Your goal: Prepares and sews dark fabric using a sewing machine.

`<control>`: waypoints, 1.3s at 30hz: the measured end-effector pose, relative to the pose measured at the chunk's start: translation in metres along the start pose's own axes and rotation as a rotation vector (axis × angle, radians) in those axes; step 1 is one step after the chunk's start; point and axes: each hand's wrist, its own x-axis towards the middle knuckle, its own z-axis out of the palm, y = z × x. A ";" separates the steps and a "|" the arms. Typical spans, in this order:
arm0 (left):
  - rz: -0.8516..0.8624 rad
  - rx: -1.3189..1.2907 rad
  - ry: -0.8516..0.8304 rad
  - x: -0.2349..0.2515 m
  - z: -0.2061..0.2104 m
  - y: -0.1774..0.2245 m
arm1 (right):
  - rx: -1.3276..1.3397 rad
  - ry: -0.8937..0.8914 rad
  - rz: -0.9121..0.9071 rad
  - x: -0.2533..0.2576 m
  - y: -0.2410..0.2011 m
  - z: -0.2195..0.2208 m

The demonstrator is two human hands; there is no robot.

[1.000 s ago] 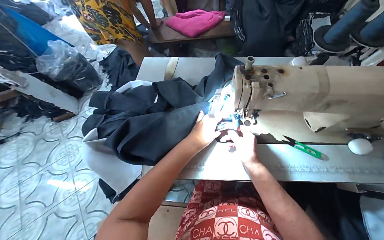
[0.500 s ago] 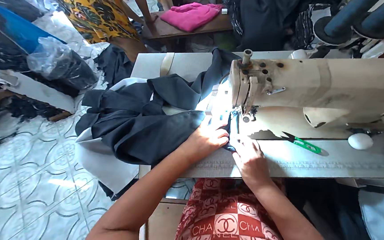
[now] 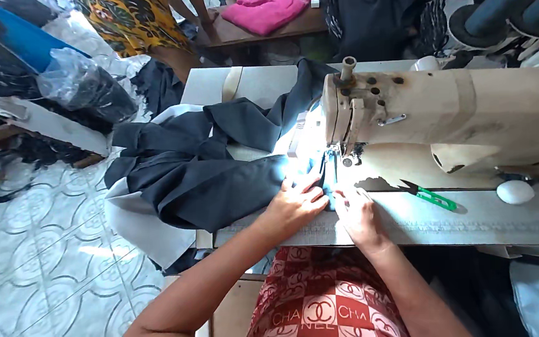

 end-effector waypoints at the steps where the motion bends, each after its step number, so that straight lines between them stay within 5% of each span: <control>1: -0.020 0.007 0.030 0.000 0.002 0.002 | -0.012 -0.023 0.036 0.005 -0.003 -0.001; 15: -0.114 -0.019 0.014 0.007 0.011 0.000 | -0.285 0.093 -0.062 -0.013 -0.004 0.019; 20: -0.090 -0.003 0.078 0.004 0.014 0.001 | -0.188 0.077 -0.083 -0.003 0.007 0.013; 32: -0.073 -0.015 0.083 -0.006 0.013 0.005 | -0.104 -0.097 -0.067 0.021 0.004 -0.006; 36: -0.082 -0.014 0.092 -0.006 0.016 0.007 | -0.175 -0.145 -0.226 0.025 0.010 -0.009; 39: -0.072 -0.013 0.088 -0.005 0.015 0.007 | -0.279 -0.337 -0.220 0.029 0.004 -0.028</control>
